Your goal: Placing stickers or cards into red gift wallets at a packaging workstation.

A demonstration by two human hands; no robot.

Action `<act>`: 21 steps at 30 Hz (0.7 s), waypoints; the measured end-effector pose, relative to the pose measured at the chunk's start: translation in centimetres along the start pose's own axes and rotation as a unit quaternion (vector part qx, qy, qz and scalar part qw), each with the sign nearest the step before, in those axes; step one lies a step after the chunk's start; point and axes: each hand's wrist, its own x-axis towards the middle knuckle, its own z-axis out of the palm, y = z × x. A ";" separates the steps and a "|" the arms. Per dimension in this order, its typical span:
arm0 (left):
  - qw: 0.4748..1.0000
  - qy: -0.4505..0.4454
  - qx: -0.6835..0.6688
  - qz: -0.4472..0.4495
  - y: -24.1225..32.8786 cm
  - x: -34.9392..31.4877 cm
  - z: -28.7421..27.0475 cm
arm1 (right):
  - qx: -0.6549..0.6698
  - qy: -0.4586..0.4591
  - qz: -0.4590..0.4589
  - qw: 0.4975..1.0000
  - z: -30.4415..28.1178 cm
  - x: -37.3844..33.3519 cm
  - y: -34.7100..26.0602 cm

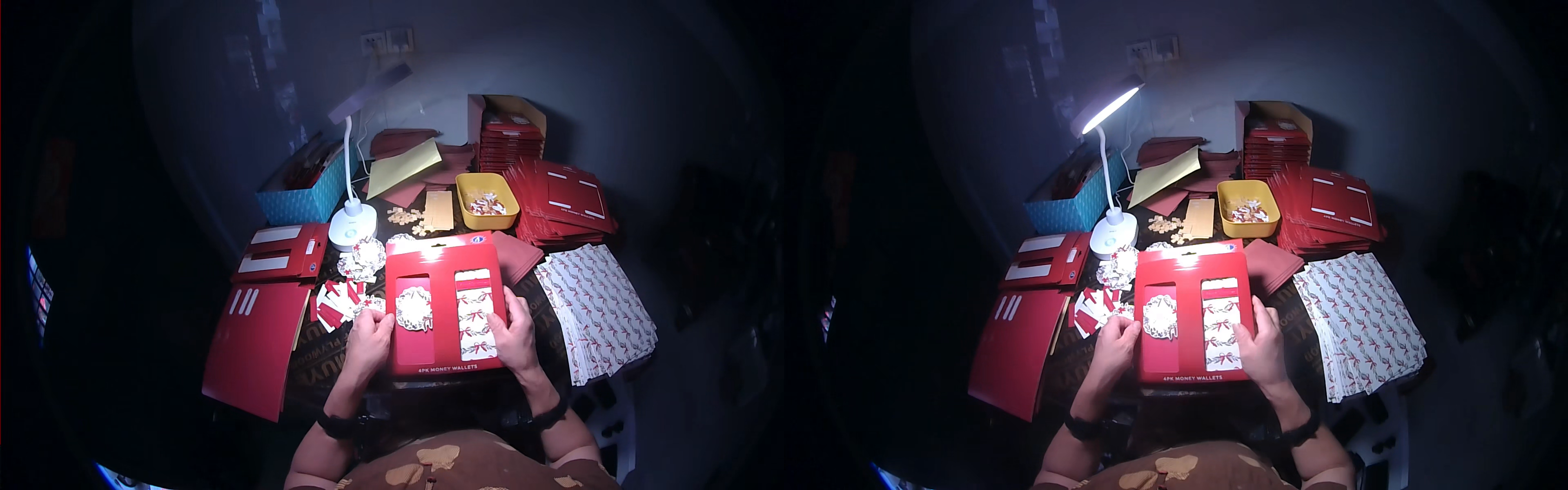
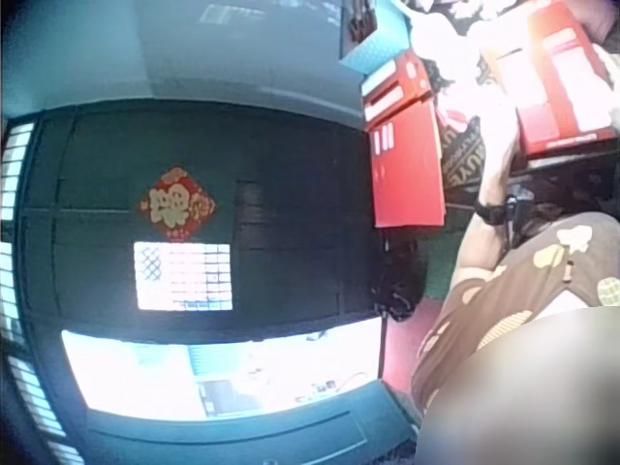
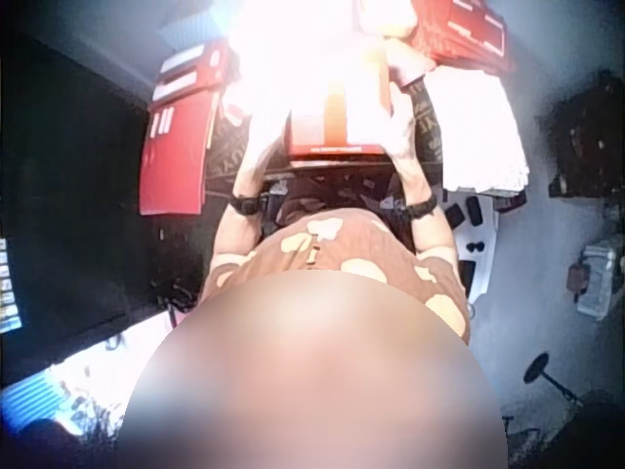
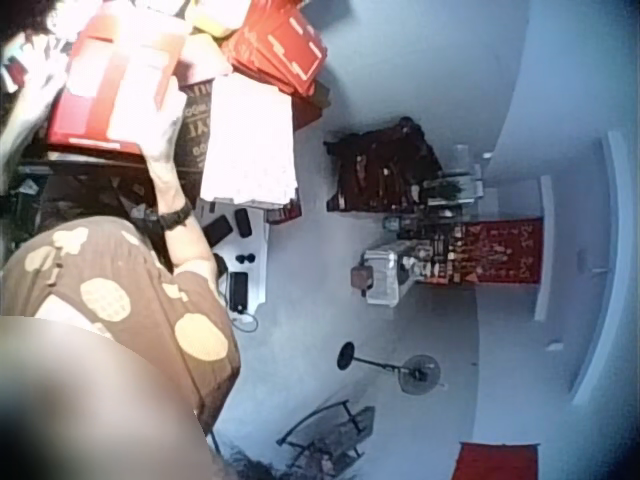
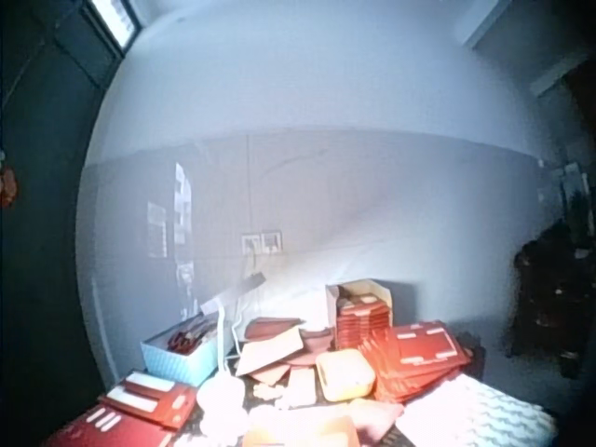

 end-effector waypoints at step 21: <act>0.846 -0.158 -0.502 0.084 1.9 1.6 -0.2 | 0.276 -0.025 -0.035 0.960 -1.1 2.2 -1.4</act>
